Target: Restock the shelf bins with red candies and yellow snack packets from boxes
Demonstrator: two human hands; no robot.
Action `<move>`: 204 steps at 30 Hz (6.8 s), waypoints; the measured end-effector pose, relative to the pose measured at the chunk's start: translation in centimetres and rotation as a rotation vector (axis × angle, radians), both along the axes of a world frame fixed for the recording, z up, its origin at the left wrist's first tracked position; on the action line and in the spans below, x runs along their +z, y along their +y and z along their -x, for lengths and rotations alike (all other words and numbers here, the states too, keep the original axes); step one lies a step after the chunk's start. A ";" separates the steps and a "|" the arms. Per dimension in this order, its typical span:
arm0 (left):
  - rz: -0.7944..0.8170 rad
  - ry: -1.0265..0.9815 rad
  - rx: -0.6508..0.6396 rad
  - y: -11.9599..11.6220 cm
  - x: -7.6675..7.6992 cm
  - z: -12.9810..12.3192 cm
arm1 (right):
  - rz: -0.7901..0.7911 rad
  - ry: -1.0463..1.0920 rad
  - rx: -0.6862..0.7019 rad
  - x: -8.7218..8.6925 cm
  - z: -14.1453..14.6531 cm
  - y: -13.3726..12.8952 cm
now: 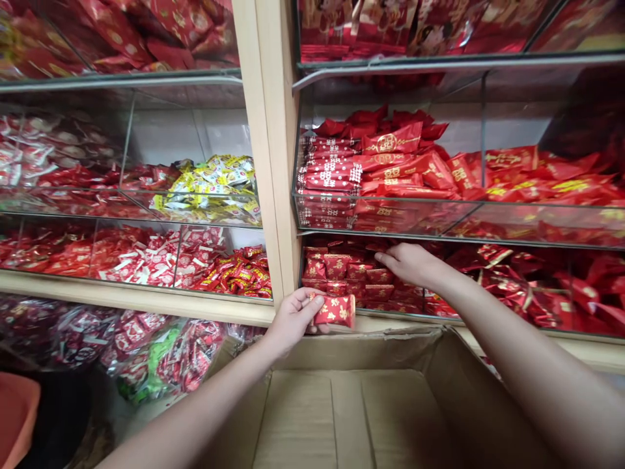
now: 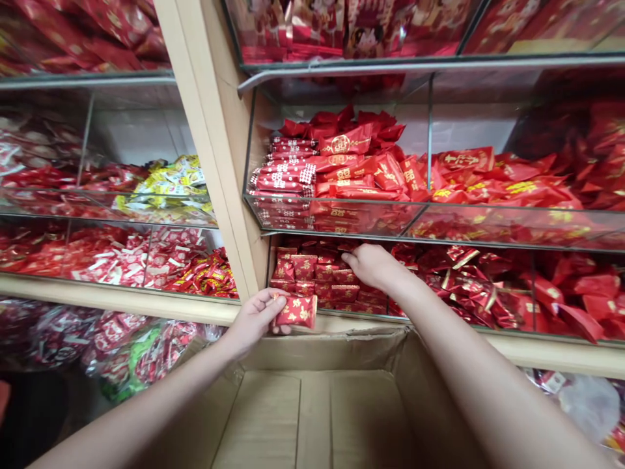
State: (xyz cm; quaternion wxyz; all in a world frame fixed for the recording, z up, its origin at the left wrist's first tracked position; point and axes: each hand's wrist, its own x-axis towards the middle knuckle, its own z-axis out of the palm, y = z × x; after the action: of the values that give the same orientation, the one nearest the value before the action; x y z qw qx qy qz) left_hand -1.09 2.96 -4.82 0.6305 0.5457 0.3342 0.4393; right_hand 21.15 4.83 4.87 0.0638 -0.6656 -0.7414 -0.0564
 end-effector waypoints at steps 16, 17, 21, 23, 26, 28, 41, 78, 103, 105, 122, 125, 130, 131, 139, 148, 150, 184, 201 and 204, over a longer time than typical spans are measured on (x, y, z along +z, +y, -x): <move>0.150 -0.194 0.030 -3.2 3.0 -1.2 | 0.186 1.371 0.241 -4.1 5.1 -5.4; 0.145 -0.199 0.033 -3.2 2.8 -1.2 | 0.190 1.429 0.240 -4.2 5.1 -5.4; 0.166 -0.301 0.084 -3.7 2.5 -1.4 | 0.032 1.381 0.311 -4.8 5.8 -6.2; 0.165 -0.324 0.107 -4.0 2.5 -1.5 | 0.027 1.293 0.352 -5.3 6.6 -6.9; 0.136 -0.323 0.118 -4.4 2.9 -1.7 | 0.095 1.341 0.370 -5.6 7.5 -7.5; 0.105 -0.307 0.132 -4.5 3.1 -1.6 | 0.058 1.381 0.363 -5.3 7.5 -7.3; -0.265 0.076 0.013 -4.9 1.0 -1.0 | -0.494 0.441 -0.089 -2.8 1.3 -2.4; -0.813 0.508 -0.074 -4.1 -0.6 -0.6 | -0.397 -0.091 0.071 -2.9 3.7 -1.2; -1.445 1.305 0.232 4.1 4.1 -4.5 | -0.267 -0.109 0.029 -1.7 0.5 -1.0; -1.476 1.300 0.220 4.4 4.0 -4.5 | -0.252 -0.124 -0.050 -1.7 0.5 -0.3; -1.448 1.311 0.305 3.7 3.9 -7.9 | -0.246 -0.153 -0.027 -0.3 0.1 -1.1; -1.425 1.328 0.320 3.8 3.8 -8.3 | -0.260 -0.156 -0.033 0.0 -0.3 -2.9; -1.405 1.339 0.319 3.8 3.9 -8.3 | -0.153 -0.010 -0.014 -0.3 -0.7 -4.8; -1.410 1.333 0.326 3.7 3.9 -8.3 | -0.127 0.017 0.006 -0.4 -0.9 -4.7; -1.531 1.299 0.259 3.6 4.1 -8.5 | -0.113 -0.138 0.044 -1.7 -1.7 -2.8; -1.519 1.320 0.194 3.5 3.9 -8.4 | -0.095 -0.168 -0.006 -1.6 -0.6 -3.6; -1.491 1.315 0.214 3.3 3.6 -8.7 | -0.159 -0.176 0.012 -1.8 -0.6 -3.4; -1.434 1.143 0.256 3.1 2.0 -8.9 | -0.397 -0.066 0.222 -3.2 2.0 1.9; -1.419 1.148 0.291 2.8 1.9 -8.8 | -0.236 -0.117 0.059 -1.3 0.4 2.5; -1.414 1.147 0.295 2.8 1.9 -8.8 | -0.204 -0.135 0.051 -0.8 0.3 2.6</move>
State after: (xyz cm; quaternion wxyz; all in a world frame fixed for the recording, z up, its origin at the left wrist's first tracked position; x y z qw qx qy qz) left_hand 7.72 5.78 -2.89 -0.1743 0.8899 0.3157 0.2793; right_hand 20.82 7.42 4.07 0.0823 -0.6313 -0.7511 -0.1746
